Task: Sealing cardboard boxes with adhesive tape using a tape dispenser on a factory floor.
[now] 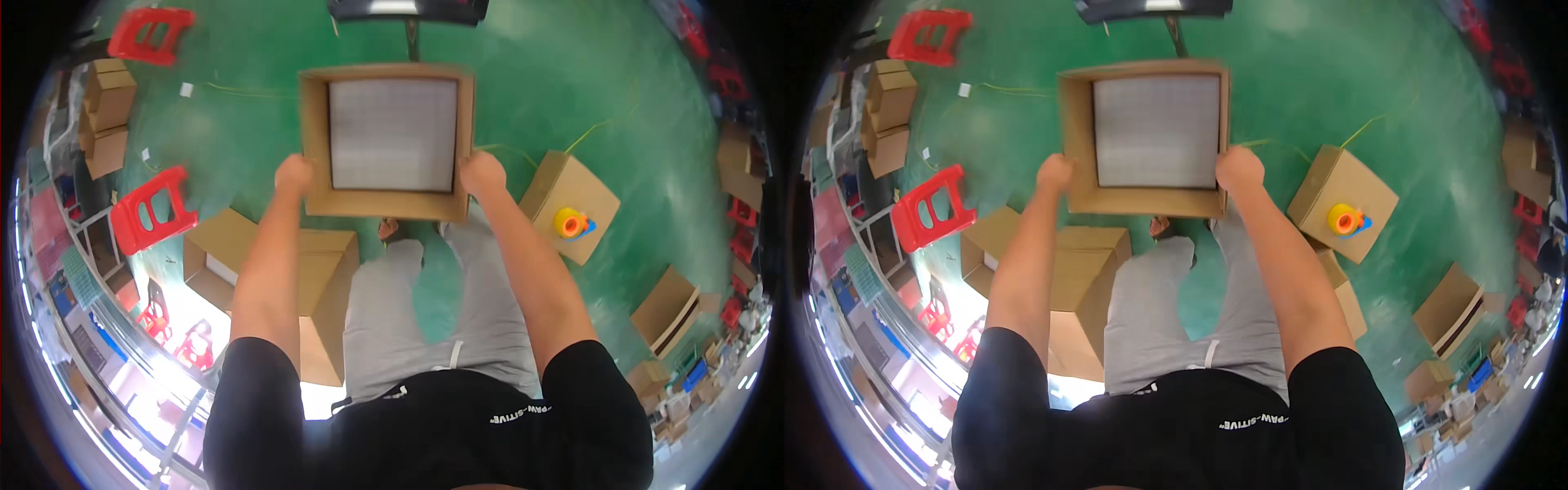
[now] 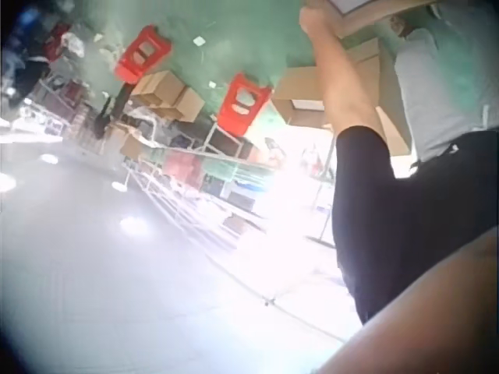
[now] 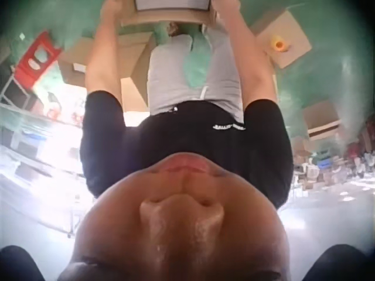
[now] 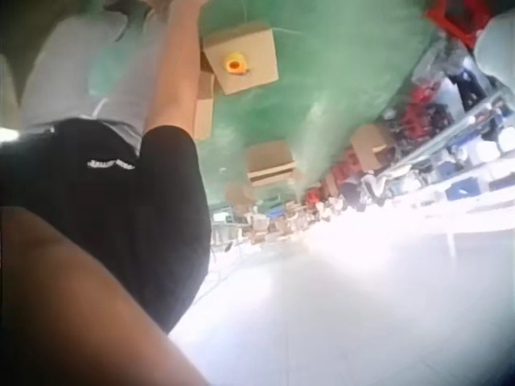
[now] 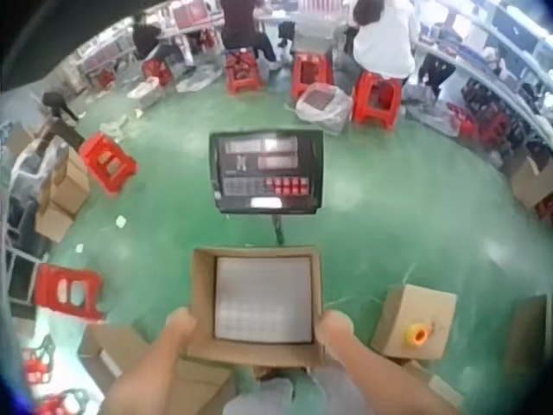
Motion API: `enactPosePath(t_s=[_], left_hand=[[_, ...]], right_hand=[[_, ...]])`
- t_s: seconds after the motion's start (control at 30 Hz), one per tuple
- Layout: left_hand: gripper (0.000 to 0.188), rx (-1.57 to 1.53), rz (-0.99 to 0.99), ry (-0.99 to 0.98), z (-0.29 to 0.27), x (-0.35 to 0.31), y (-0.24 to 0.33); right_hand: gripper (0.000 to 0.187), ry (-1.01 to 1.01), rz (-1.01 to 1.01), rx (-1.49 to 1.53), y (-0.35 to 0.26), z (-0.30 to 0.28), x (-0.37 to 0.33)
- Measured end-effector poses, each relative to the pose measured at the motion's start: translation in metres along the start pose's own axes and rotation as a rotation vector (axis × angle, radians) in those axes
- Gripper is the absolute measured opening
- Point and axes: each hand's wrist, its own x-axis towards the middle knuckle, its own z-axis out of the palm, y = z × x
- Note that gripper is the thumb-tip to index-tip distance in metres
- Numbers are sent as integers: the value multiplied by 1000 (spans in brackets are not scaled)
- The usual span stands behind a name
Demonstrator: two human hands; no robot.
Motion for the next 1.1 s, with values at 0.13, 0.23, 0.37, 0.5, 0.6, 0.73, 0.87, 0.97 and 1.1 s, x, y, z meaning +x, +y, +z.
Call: enactPosePath(t_s=[0.13, 0.23, 0.37, 0.5, 0.6, 0.73, 0.87, 0.97, 1.1], left_hand=[[42, -103, -93, -62, -5, 29, 14], [50, -367, -30, 23, 14, 18, -20], [40, -382, -71, 212, 64, -123, -10], [41, -211, 76, -446, 35, -308, 12], [48, 38, 230, -532, 0, -385, 29], [52, 69, 236, -700, -10, -416, 23], [40, -228, 628, -916, 3, -385, -9], [27, -25, 691, -937, -107, -413, -9], [25, -94, 627, -1118, -81, -435, -24]], right_hand=[[33, 20, -7, -51, -6, 18, 22], [44, -147, -75, 941, 49, 38, 38], [42, -241, 38, 668, 147, 38, -25], [51, -456, 126, 33, 135, -20, -155], [59, -848, 8, -396, 83, -90, -207], [61, -870, -284, -439, 66, -99, -248], [54, -969, -518, -289, 74, -124, -243], [41, -1145, -484, -112, 49, -179, -298], [32, -1091, -447, 21, 53, -170, -372]])
